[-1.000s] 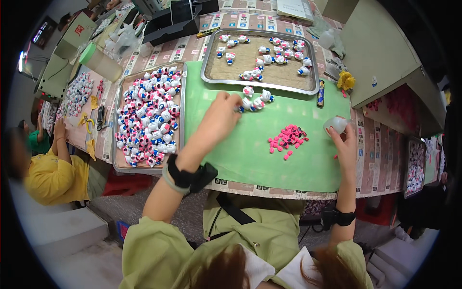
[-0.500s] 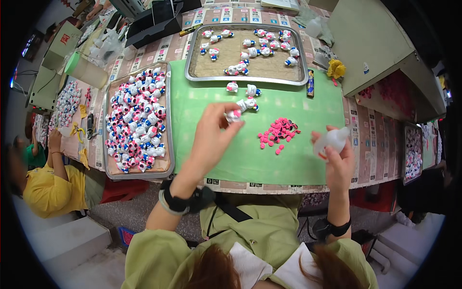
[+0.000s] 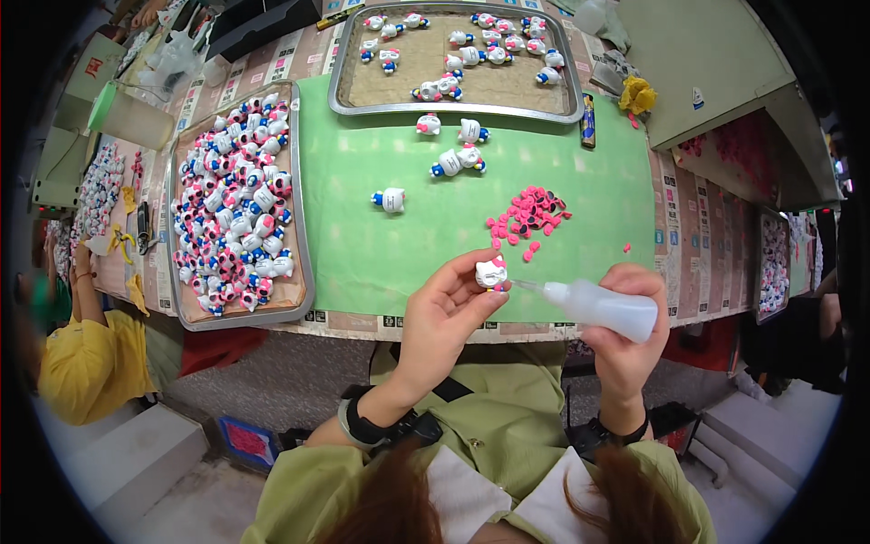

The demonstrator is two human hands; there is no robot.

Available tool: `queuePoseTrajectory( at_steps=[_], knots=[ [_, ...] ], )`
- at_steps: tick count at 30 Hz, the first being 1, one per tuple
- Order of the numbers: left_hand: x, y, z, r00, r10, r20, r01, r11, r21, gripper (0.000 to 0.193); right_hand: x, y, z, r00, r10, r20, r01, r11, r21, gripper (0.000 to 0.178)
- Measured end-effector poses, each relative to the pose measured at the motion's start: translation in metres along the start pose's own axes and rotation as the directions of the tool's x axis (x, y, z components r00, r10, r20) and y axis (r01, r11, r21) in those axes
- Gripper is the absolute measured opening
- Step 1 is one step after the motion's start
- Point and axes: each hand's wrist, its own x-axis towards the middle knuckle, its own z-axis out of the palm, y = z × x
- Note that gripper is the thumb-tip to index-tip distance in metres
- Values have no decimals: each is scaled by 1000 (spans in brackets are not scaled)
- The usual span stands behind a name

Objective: Assembling small figurines using a glue bottle at a workstation.

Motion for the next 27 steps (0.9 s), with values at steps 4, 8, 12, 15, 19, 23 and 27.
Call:
queuePoseTrajectory(
  at_steps=[4,8,12,15,19,23,27],
  knots=[
    [-2,4,0,1000,-8,-13,9,1000,18,38,-6,-3,0,992,-125,2,125,990,-67,47],
    [-3,3,-1,1000,-23,-11,23,1000,-3,38,-7,-1,-1,982,-181,60,189,964,-186,48],
    [-3,4,0,999,-30,-14,30,1000,-6,38,-7,0,-2,984,-170,56,178,964,-198,47],
    [-5,6,1,999,-31,-12,31,999,-19,38,-6,-1,0,987,-153,56,161,968,-191,47],
    [-5,6,3,1000,-30,-6,30,999,-15,38,-5,0,-1,984,-159,76,171,965,-197,47],
    [-4,5,3,1000,-7,-2,7,1000,2,38,-4,0,0,982,-159,98,175,967,-186,46],
    [-4,7,2,1000,-5,-24,6,1000,23,38,-1,-4,-4,974,-182,132,209,950,-234,46]
  ],
)
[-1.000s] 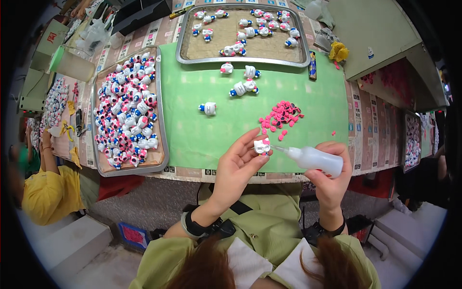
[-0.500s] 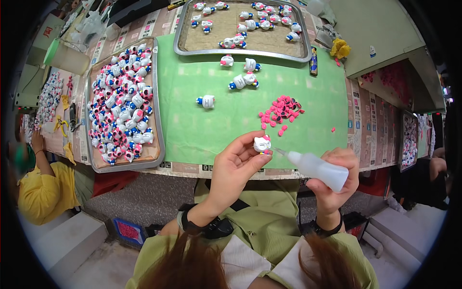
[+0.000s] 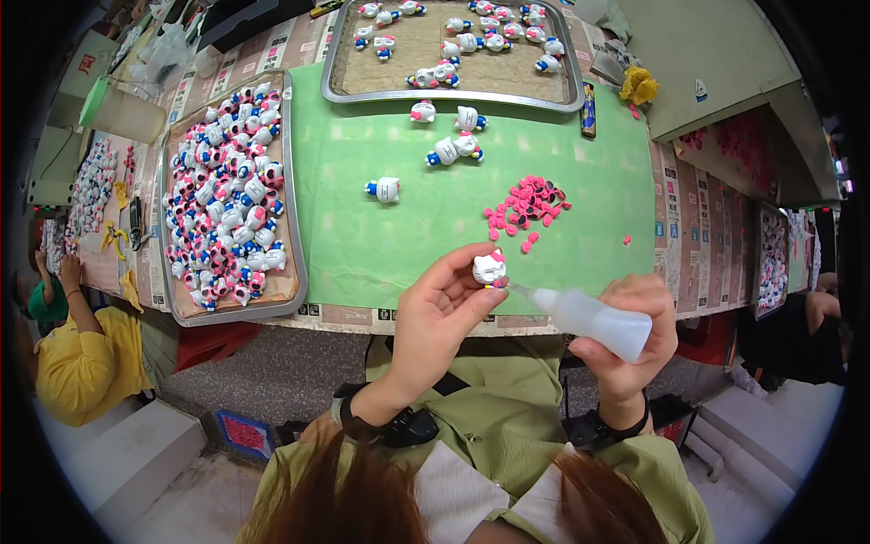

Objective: Assembling small figurines using a glue bottle at a workstation.

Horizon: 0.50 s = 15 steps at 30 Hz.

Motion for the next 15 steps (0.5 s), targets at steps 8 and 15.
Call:
queuePoseTrajectory(
  at_steps=[8,15],
  knots=[
    [3,-2,-1,999,-33,28,36,989,-143,36,-1,0,-1,997,3,-75,-1,999,32,46],
    [1,0,-2,998,-45,51,53,986,-155,35,-1,1,1,998,-1,-57,2,999,33,46]
  ],
)
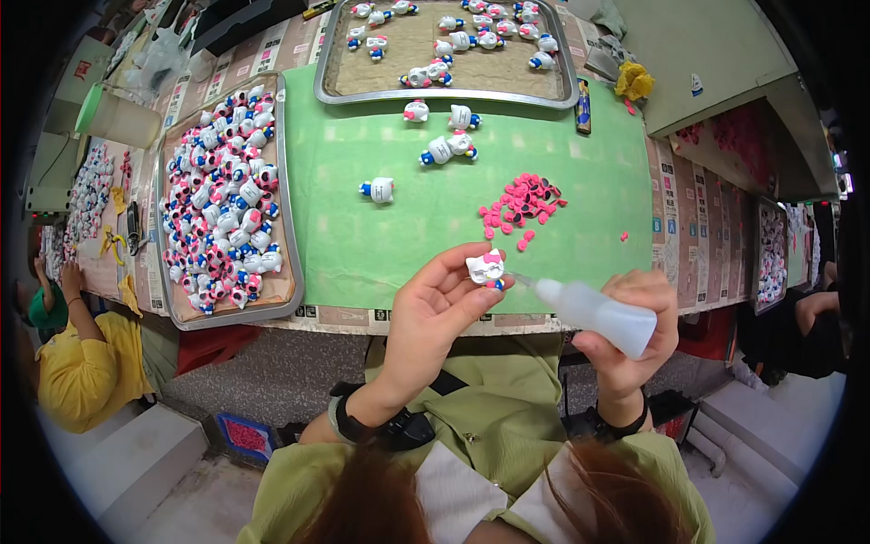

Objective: Assembling small figurines using a glue bottle at a workstation.

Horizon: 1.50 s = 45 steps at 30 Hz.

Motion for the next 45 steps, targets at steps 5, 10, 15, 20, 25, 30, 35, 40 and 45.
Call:
queuePoseTrajectory(
  at_steps=[5,10,15,20,25,30,35,40,45],
  knots=[
    [0,-1,-1,1000,25,-14,-25,1000,17,36,1,-1,-4,1000,-14,19,15,999,-49,46],
    [1,-2,-1,997,75,-27,-73,994,85,35,3,5,-6,936,286,-207,-228,937,266,37],
    [5,0,-5,988,114,-107,-103,990,97,35,46,58,-28,860,437,-263,-374,891,258,34],
    [4,1,-7,984,98,-150,-89,994,63,33,58,108,-36,905,344,-252,-359,933,-17,39],
    [2,1,-15,981,101,-164,-83,990,111,35,29,69,-19,984,91,-154,-155,864,-479,21],
    [6,-6,-14,995,25,-100,-18,997,77,34,22,61,14,933,49,356,148,849,-507,11],
    [6,-13,-15,996,-94,-6,94,995,25,36,22,66,19,944,148,295,9,882,-471,13],
    [5,-14,-6,982,-151,112,154,988,-17,38,15,46,32,828,514,227,-524,851,-14,9],
    [6,-15,-2,982,-138,132,141,990,-8,39,10,46,35,832,529,167,-543,838,55,12]
  ],
)
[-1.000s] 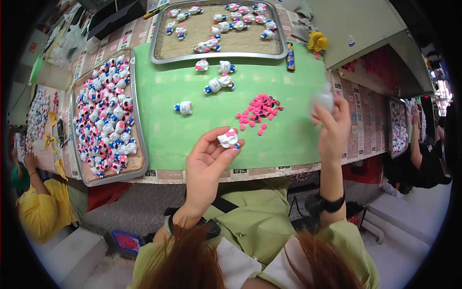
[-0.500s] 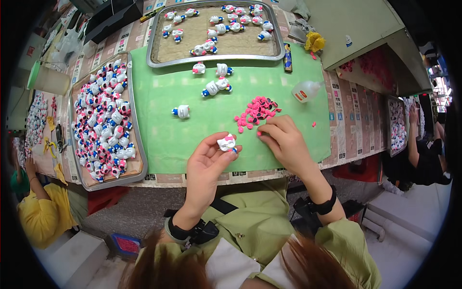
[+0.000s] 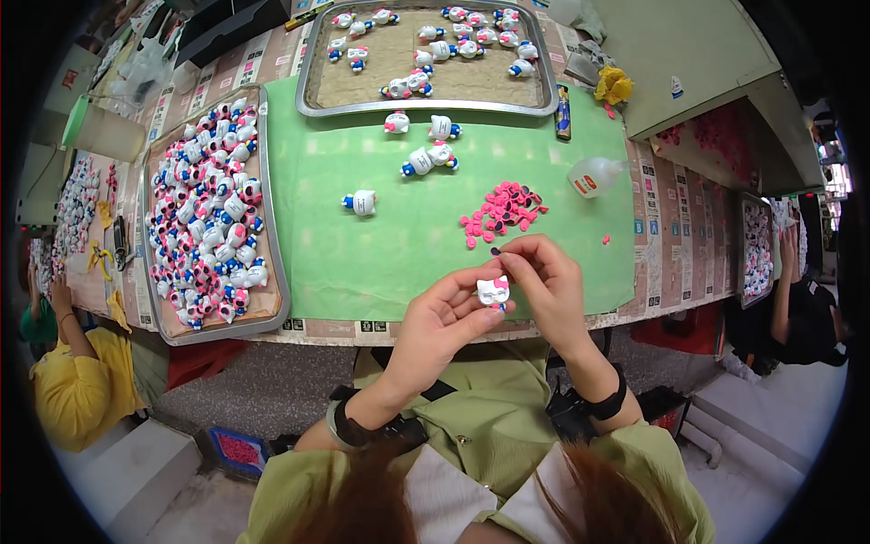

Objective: Assembling small figurines using a glue bottle at a workstation.

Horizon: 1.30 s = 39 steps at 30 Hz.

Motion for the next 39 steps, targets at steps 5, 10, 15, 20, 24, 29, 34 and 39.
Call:
queuePoseTrajectory(
  at_steps=[5,10,15,20,24,29,34,39],
  knots=[
    [0,-1,0,1000,-6,-26,6,1000,11,39,-1,8,-3,991,-132,18,134,985,-113,12],
    [-1,-1,-3,999,7,-40,-5,998,55,36,-8,-5,-6,942,-336,-28,293,857,-425,14],
    [0,-2,-5,997,41,-68,-39,999,37,37,-9,-11,-9,703,-682,202,672,545,-501,23],
    [-3,2,-2,997,38,-64,-36,999,27,38,-9,-10,-8,652,-688,317,724,442,-529,31],
    [-4,5,-1,996,64,-56,-63,998,20,37,-12,-10,-10,662,-670,336,721,446,-530,34],
    [-5,2,-4,977,205,-56,-197,974,114,32,-25,-19,0,929,-368,37,365,900,-239,25],
    [-5,2,-3,967,254,-32,-240,944,226,28,-24,-18,-2,980,-179,89,174,983,55,19],
    [-10,2,-2,901,433,12,-399,820,410,25,-26,-21,-3,963,-248,109,245,969,40,21]
  ],
)
